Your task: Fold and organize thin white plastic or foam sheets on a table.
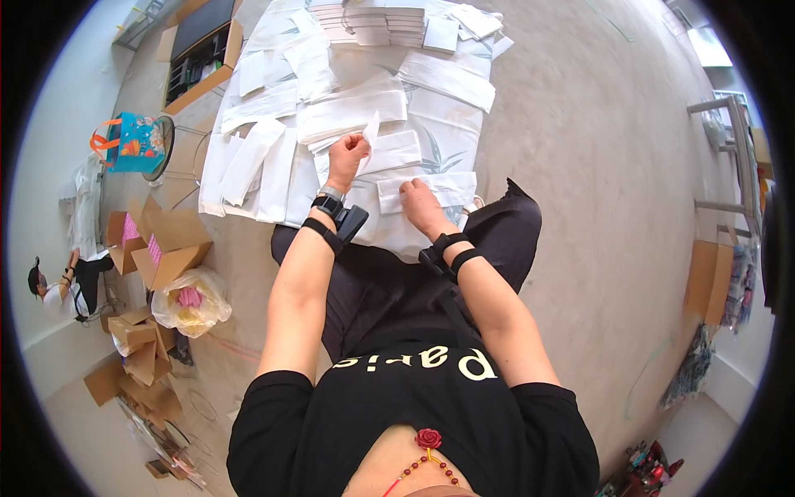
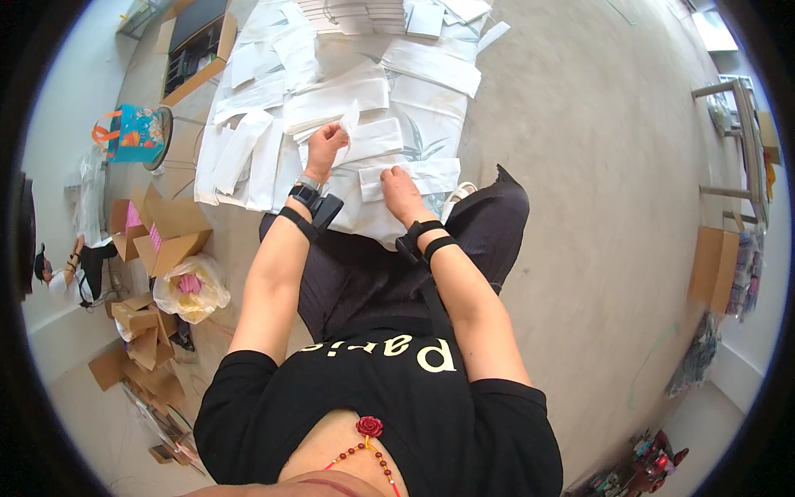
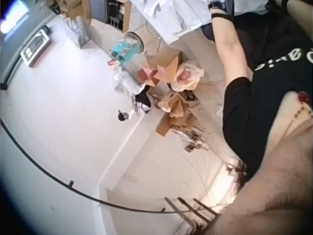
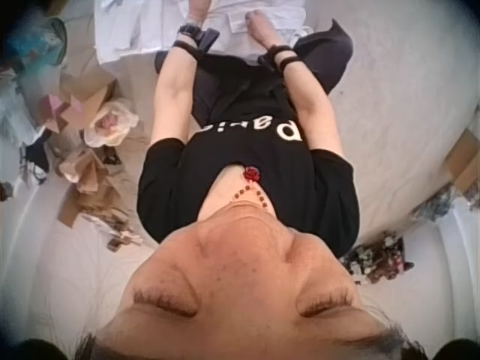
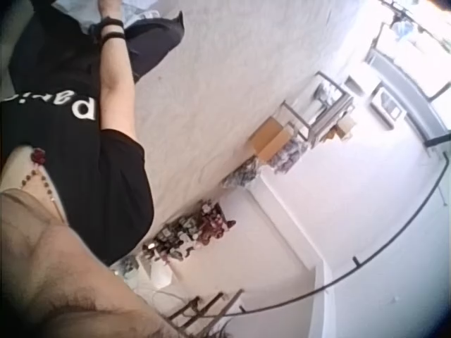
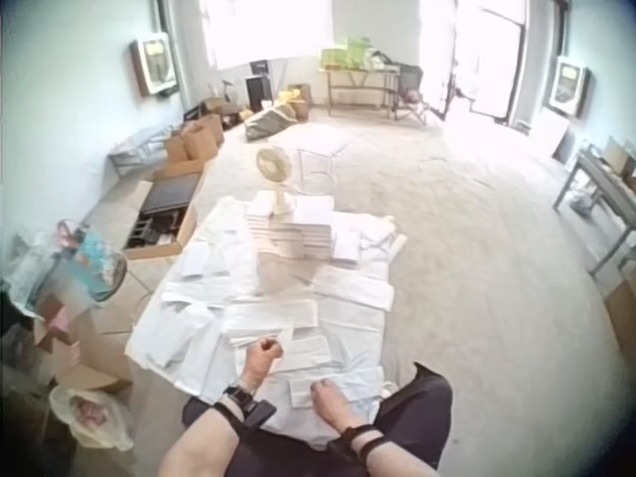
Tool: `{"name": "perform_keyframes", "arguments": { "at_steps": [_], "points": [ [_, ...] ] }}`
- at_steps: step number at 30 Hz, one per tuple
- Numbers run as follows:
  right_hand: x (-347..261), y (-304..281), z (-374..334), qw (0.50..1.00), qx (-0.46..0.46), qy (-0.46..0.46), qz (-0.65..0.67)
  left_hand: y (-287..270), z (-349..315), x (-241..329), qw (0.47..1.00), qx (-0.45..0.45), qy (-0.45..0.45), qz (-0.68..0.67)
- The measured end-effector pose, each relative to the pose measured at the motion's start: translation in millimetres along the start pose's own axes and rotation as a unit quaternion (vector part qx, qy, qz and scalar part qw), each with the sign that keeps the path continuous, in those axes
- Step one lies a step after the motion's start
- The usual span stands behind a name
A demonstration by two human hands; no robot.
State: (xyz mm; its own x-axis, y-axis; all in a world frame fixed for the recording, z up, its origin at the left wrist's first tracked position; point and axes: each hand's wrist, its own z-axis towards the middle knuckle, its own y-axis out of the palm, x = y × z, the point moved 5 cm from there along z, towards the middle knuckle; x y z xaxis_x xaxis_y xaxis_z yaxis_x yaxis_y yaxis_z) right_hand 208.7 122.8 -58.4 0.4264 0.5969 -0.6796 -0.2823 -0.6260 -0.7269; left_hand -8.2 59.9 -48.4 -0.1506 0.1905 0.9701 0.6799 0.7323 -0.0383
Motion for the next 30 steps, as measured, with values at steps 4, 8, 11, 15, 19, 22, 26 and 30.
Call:
{"name": "perform_keyframes", "arguments": {
  "at_steps": [4,8,11,15,19,22,26,30],
  "points": [
    [-10.9,-14.5,-0.9,0.998,0.033,-0.024,0.044,-36.2,-26.7,12.2,0.994,0.021,-0.005,-0.108],
    [-84.9,-46.6,5.9,0.978,0.115,-0.105,0.138,-60.9,-67.5,37.1,0.986,0.058,0.03,-0.155],
    [-160.6,-71.4,11.2,0.951,0.124,-0.146,0.242,-68.2,-103.0,61.5,0.981,0.074,0.064,-0.167],
    [-214.4,-84.1,9.1,0.922,0.125,-0.195,0.31,-66.4,-151.8,104.8,0.972,0.086,0.108,-0.192],
    [-241.0,-94.7,-8.1,0.929,0.133,-0.198,0.282,-70.8,-193.3,142.0,0.964,0.123,0.155,-0.179],
    [-252.2,-97.4,-20.0,0.927,0.154,-0.217,0.264,-70.9,-216.0,158.5,0.958,0.138,0.211,-0.135],
    [-261.4,-99.3,-31.8,0.927,0.157,-0.229,0.252,-78.1,-225.6,148.3,0.955,0.163,0.219,-0.115],
    [-259.8,-99.6,-39.5,0.929,0.153,-0.236,0.24,-77.1,-233.3,148.8,0.958,0.164,0.217,-0.091]
  ]
}}
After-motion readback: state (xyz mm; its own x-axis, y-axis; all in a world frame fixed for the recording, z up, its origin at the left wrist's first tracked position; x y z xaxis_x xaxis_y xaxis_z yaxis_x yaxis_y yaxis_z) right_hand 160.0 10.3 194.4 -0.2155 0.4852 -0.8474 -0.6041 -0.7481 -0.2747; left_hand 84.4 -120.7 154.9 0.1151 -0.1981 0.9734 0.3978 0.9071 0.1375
